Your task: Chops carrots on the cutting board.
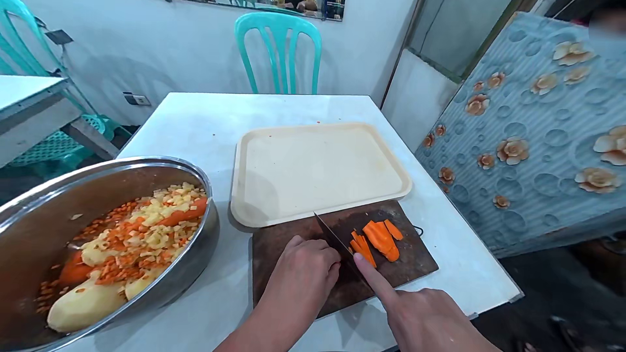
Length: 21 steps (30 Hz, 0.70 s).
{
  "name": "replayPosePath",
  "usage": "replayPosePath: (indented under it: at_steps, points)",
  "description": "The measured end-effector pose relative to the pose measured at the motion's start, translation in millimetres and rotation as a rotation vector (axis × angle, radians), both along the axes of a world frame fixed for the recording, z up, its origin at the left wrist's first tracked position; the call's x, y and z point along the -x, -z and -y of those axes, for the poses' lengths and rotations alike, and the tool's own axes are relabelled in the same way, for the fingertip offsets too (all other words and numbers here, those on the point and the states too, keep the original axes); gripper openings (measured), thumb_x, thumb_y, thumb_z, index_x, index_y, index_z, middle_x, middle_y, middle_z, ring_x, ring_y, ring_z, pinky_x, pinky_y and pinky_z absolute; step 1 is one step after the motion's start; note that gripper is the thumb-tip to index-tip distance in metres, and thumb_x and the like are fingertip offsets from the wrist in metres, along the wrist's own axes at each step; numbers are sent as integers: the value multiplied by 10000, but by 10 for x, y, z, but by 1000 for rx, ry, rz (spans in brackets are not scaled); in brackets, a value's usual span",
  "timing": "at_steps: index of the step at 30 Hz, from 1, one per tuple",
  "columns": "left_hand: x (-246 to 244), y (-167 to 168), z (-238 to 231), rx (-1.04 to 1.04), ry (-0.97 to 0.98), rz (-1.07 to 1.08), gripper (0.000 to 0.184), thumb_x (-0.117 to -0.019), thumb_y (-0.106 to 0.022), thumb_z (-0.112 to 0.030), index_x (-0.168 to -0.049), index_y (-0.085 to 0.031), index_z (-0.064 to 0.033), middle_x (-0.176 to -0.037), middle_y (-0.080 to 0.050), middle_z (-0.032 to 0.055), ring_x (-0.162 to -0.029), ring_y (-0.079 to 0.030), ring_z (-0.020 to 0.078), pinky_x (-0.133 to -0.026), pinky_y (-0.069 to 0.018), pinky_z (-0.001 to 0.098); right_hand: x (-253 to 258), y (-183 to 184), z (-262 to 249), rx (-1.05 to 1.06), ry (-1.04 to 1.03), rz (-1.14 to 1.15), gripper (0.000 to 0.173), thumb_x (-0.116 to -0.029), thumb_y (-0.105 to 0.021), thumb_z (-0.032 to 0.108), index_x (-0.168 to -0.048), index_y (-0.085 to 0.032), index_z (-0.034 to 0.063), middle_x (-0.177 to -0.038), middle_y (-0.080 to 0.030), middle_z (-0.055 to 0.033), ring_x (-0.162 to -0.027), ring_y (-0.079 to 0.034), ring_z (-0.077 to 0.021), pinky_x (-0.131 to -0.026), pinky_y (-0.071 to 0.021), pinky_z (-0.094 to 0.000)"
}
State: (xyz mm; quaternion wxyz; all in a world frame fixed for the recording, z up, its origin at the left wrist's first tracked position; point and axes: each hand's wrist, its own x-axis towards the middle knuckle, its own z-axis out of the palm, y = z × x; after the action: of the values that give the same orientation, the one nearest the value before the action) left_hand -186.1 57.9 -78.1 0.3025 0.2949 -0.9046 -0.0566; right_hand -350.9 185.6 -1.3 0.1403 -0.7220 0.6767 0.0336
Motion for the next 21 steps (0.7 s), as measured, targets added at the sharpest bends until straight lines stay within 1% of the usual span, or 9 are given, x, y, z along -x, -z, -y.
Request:
replayPosePath:
  at_steps: [1,4,6,10,12,15,17,18,21]
  points:
    - [6,-8,8,4,1,6,58,-816,-723,-161,-796,-775,-145,-795,-753,-3,-726,-721,164,-674,-561,371,6,0,34,-13,11,6,703,-1009,-485,64,-1656,-232,166,-588,-603,-107,-548,-646,-345,-498,-500,-477]
    - [-4,-31,8,6,6,30,92,-823,-704,-171,-837,-794,-156,-827,-763,-13,-741,-725,154,-679,-561,370,71,-51,80,-122,81,92,645,-1080,-426,162,-1670,-171,215,-659,-643,-141,-651,-677,-391,-599,-529,-537]
    - [-4,-22,11,14,2,27,100,-831,-695,-175,-845,-793,-161,-831,-764,-16,-739,-724,150,-671,-559,362,103,-83,52,-129,96,123,641,-1084,-431,179,-1670,-174,211,-662,-646,-147,-659,-676,-396,-612,-529,-547]
    - [4,-7,7,14,2,5,80,-819,-699,-169,-807,-777,-155,-794,-752,-16,-711,-710,148,-646,-548,350,89,-133,-41,-95,63,119,637,-1070,-449,163,-1662,-213,178,-637,-639,-142,-608,-665,-384,-562,-518,-533]
    - [8,-16,11,10,7,-8,63,-812,-707,-153,-786,-763,-147,-786,-751,-11,-715,-716,153,-652,-555,354,57,-134,-56,-81,38,84,639,-1061,-453,128,-1657,-228,166,-630,-638,-142,-590,-663,-383,-542,-520,-528]
    - [3,-14,11,11,6,-12,49,-792,-712,-138,-755,-745,-134,-748,-731,1,-696,-708,161,-635,-548,354,-9,-34,-25,-10,-24,15,697,-1002,-498,49,-1649,-251,133,-584,-602,-107,-529,-635,-343,-484,-494,-480]
    - [-2,-17,-4,6,8,1,49,-794,-718,-137,-752,-743,-133,-742,-729,-3,-691,-706,157,-637,-548,352,-41,51,14,40,-21,-11,729,-969,-522,38,-1645,-267,137,-559,-581,-86,-501,-621,-323,-465,-482,-456]
    - [-1,-24,0,6,9,6,44,-794,-722,-138,-759,-748,-133,-754,-737,-1,-698,-712,158,-642,-554,356,-41,48,47,21,-3,-4,727,-980,-511,47,-1650,-250,149,-572,-595,-95,-522,-634,-334,-483,-493,-468]
    - [-34,-46,-6,-29,28,31,76,-803,-717,-151,-837,-784,-138,-828,-760,1,-744,-726,169,-681,-567,378,47,0,102,-98,71,94,654,-1069,-439,148,-1668,-183,203,-652,-641,-141,-634,-672,-390,-584,-528,-538]
